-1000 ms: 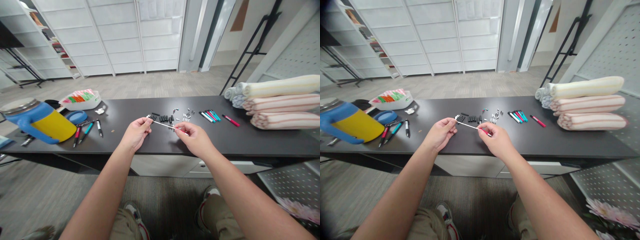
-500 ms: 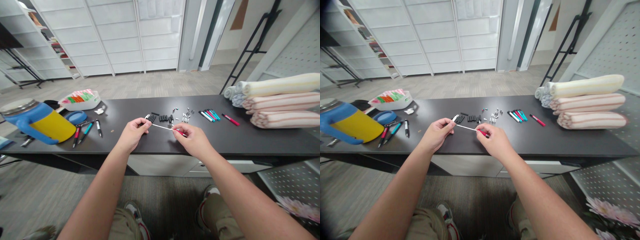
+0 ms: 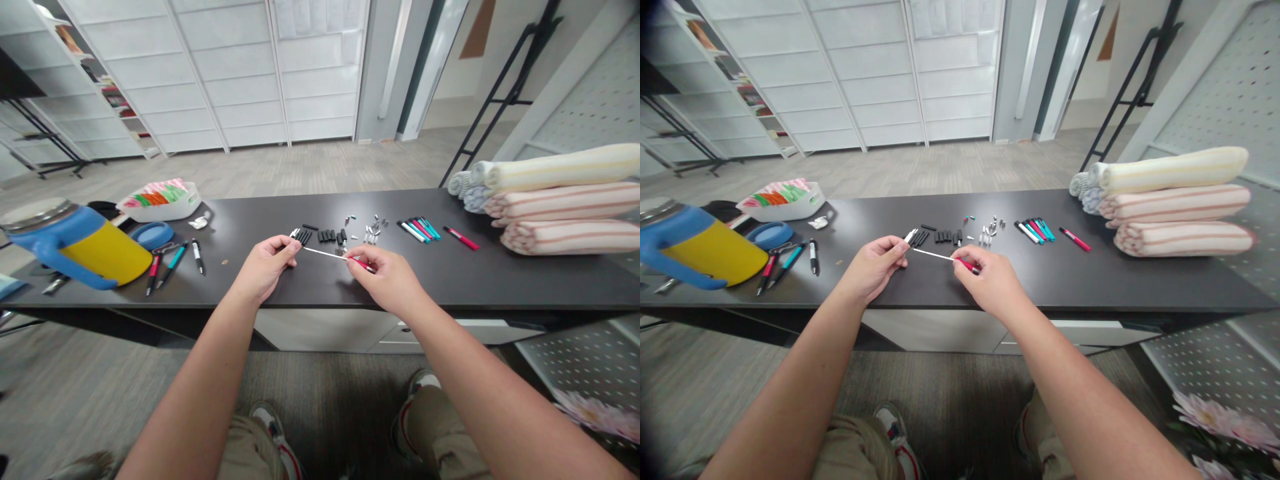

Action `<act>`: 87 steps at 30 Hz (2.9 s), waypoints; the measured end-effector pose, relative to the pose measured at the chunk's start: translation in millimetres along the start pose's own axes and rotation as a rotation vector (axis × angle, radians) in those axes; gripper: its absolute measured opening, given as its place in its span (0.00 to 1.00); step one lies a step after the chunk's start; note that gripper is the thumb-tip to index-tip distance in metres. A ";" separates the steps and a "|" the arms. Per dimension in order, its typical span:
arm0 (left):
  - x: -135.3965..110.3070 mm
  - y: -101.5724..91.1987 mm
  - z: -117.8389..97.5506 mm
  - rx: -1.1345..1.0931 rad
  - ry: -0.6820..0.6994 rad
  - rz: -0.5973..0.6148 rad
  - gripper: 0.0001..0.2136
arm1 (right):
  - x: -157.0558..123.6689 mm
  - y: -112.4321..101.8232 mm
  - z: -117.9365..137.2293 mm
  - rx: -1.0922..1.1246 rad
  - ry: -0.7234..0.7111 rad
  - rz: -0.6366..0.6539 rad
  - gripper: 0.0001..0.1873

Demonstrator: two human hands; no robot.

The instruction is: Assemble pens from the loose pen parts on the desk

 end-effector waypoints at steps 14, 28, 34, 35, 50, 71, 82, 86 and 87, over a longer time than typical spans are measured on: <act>-0.8 2.2 -1.6 0.027 -0.005 0.007 0.15 | -0.4 -0.7 0.3 0.016 0.028 0.012 0.10; 0.0 1.7 -2.2 -0.023 -0.017 0.010 0.16 | 0.0 -1.1 -0.6 0.010 0.007 0.010 0.11; -0.5 1.6 -1.4 -0.028 -0.016 0.013 0.15 | -0.2 -1.9 0.6 -0.007 0.028 0.007 0.11; -0.5 1.5 -1.2 -0.029 -0.015 0.014 0.15 | -0.3 -2.0 0.9 -0.006 0.028 0.007 0.11; -0.4 2.3 -1.6 -0.014 -0.011 0.026 0.15 | -0.2 -1.7 1.4 -0.019 0.018 0.012 0.11; 1.9 0.2 4.9 0.003 0.031 0.092 0.15 | -0.6 -1.0 1.1 -0.018 0.011 0.006 0.11; 1.2 0.1 5.4 0.073 0.049 0.091 0.16 | -1.4 -1.1 2.8 0.000 0.000 0.007 0.11; 1.7 -0.2 6.9 0.090 0.051 0.088 0.14 | -1.3 -0.5 1.7 0.001 -0.003 0.014 0.11; 1.8 -0.2 7.3 0.089 0.052 0.088 0.14 | -1.1 -0.3 1.3 0.000 -0.002 0.014 0.11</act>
Point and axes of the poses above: each hand's wrist, its own x-axis towards the middle knuckle, its own y-axis out of the palm, z = x × y, the point moved 2 cm from there along x, towards the middle knuckle, and after that the axes turned 1 degree about y, right-handed, at the moved point
